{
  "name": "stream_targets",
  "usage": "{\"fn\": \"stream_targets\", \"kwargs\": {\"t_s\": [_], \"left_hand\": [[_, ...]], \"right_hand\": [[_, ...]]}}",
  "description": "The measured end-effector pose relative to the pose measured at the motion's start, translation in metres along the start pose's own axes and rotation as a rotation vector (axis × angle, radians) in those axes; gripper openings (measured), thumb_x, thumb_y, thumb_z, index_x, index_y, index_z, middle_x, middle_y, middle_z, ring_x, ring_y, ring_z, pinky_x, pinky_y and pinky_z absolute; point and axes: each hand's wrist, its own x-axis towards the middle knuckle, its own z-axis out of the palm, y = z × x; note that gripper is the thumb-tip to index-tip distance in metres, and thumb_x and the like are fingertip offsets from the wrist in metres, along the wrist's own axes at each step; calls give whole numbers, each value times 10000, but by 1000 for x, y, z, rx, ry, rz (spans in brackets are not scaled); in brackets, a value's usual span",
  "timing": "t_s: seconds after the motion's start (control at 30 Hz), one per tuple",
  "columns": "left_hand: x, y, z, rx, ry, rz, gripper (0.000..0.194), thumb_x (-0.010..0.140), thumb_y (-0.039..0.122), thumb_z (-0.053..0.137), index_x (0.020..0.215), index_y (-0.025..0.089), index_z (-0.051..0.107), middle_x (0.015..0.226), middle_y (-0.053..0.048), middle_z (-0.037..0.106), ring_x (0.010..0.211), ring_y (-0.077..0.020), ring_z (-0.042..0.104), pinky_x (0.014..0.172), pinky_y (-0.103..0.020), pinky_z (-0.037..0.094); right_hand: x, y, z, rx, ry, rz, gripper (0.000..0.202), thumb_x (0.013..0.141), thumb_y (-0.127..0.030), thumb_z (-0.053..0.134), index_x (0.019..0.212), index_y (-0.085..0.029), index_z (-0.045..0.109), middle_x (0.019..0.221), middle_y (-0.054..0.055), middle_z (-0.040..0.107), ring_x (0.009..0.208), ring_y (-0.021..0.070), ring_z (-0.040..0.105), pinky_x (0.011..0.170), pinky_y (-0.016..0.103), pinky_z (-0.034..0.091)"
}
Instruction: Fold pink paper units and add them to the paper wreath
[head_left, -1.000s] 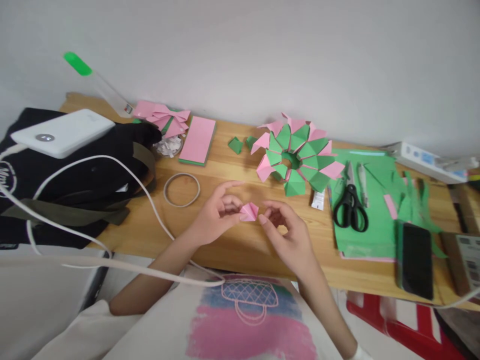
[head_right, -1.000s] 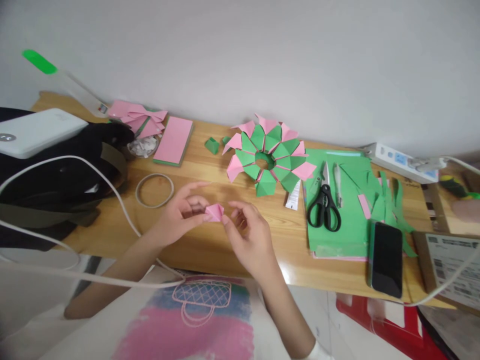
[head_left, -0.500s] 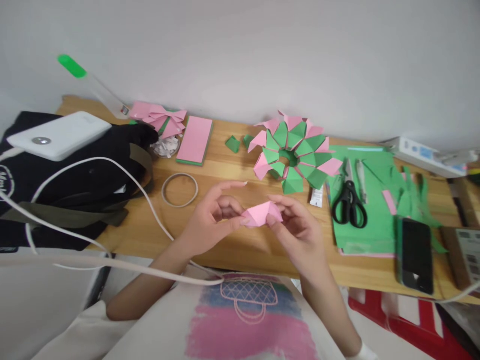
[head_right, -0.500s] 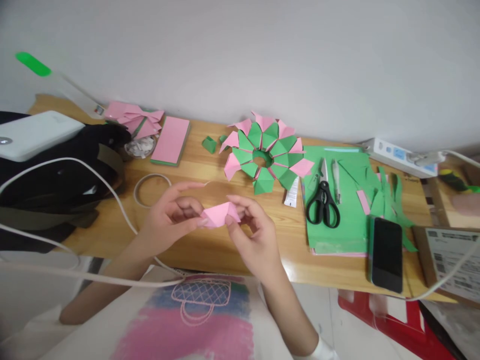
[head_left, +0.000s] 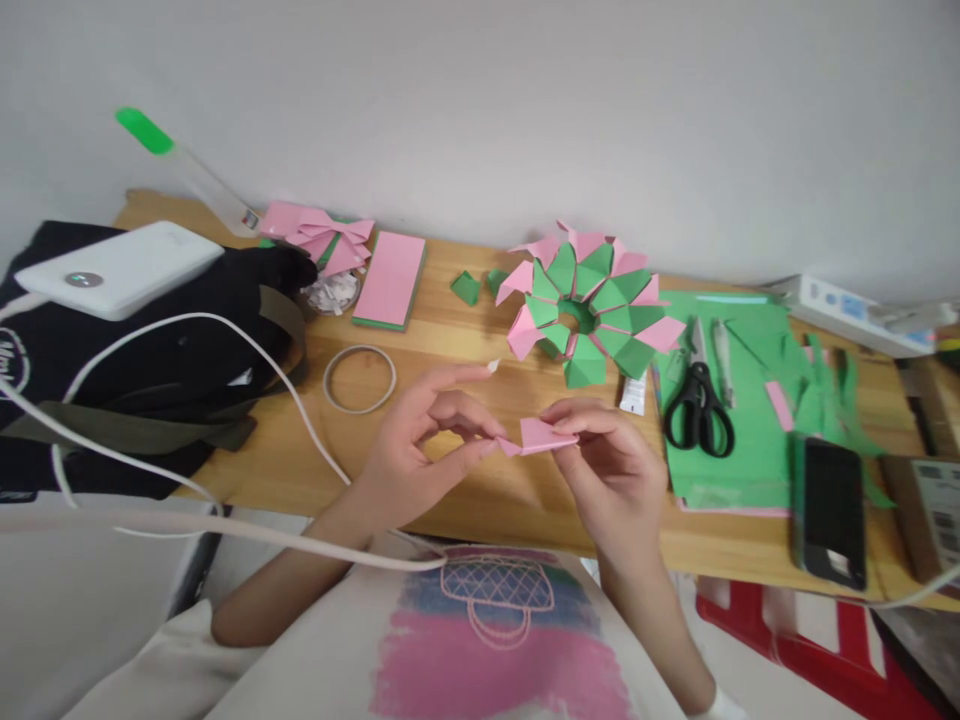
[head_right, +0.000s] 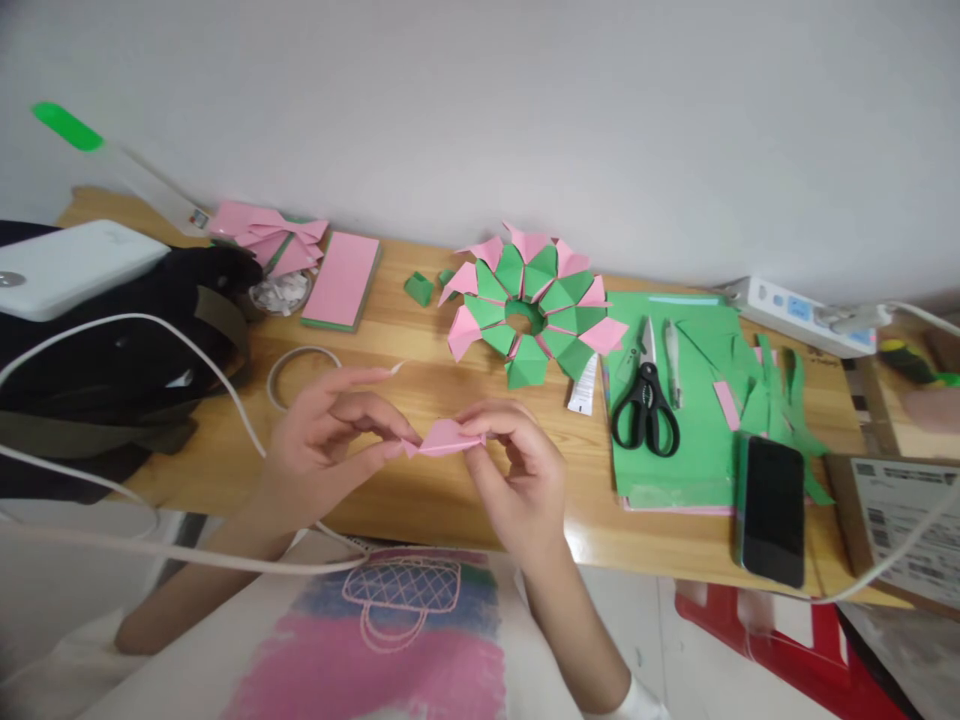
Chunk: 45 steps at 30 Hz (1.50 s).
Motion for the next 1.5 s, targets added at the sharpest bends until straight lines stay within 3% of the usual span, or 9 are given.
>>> {"fn": "stream_targets", "kwargs": {"t_s": [0.1,0.27,0.43,0.53,0.7,0.9,1.07,1.23,1.5], "left_hand": [[1,3,0,-42,-1,-47,450,805,119,708,1182,300,544,786,37,697,745,-141,675,732,-287,536],[10,-2,-3,-360,-44,-295,443,719,149,768,1104,249,573,860,18,673,603,-84,615,543,-205,489],[12,-10,-3,-445,7,-387,539,713,158,744,1202,247,537,1173,-52,630,798,-114,669,601,-191,507],[10,-13,-1,-287,36,-318,646,685,147,762,1256,253,480,1262,-73,594,807,-124,678,715,-248,536],[8,-17,2,111,108,-250,609,758,206,717,1304,209,447,858,5,671,553,-68,528,527,-210,428],[11,-12,2,24,46,-306,530,787,219,671,1272,174,463,658,56,620,538,-86,539,535,-212,421],[13,-12,1,-50,45,-325,482,772,194,658,1220,173,482,643,63,631,574,-98,586,578,-211,461],[15,-16,2,-51,105,-330,490,758,200,665,1205,157,468,622,67,635,534,-86,566,553,-195,450],[12,-26,4,150,185,-175,456,808,207,617,1230,152,454,622,71,563,588,-107,571,585,-213,440]], "right_hand": [[-1,-1,0,-78,53,-125,207,845,-73,592,888,-265,655,950,37,664,937,196,636,831,373,516],[1,-3,-3,-275,22,-181,211,849,-80,563,922,-260,646,943,44,683,908,201,649,792,362,524],[6,-4,-3,-426,-148,72,126,833,-190,564,909,-213,662,732,13,651,647,152,576,636,287,486],[8,-3,-2,-369,-226,202,113,816,-209,566,850,-189,672,670,-1,618,577,124,520,556,242,437],[8,-1,-1,-199,-352,309,152,829,-260,566,725,-177,639,605,-27,565,546,98,500,504,204,401],[8,3,-2,-57,-349,362,183,850,-321,587,744,-181,635,651,-10,625,578,108,551,538,224,433],[5,5,-1,-29,-287,330,56,816,-248,642,846,-201,648,740,-7,664,645,115,580,611,237,474],[1,8,1,-179,-259,168,305,823,-168,653,1116,-238,606,777,-30,683,686,116,617,657,236,503],[-3,17,6,-484,-128,-43,173,847,-177,651,1013,-223,656,836,12,750,705,148,692,666,261,560]]}}
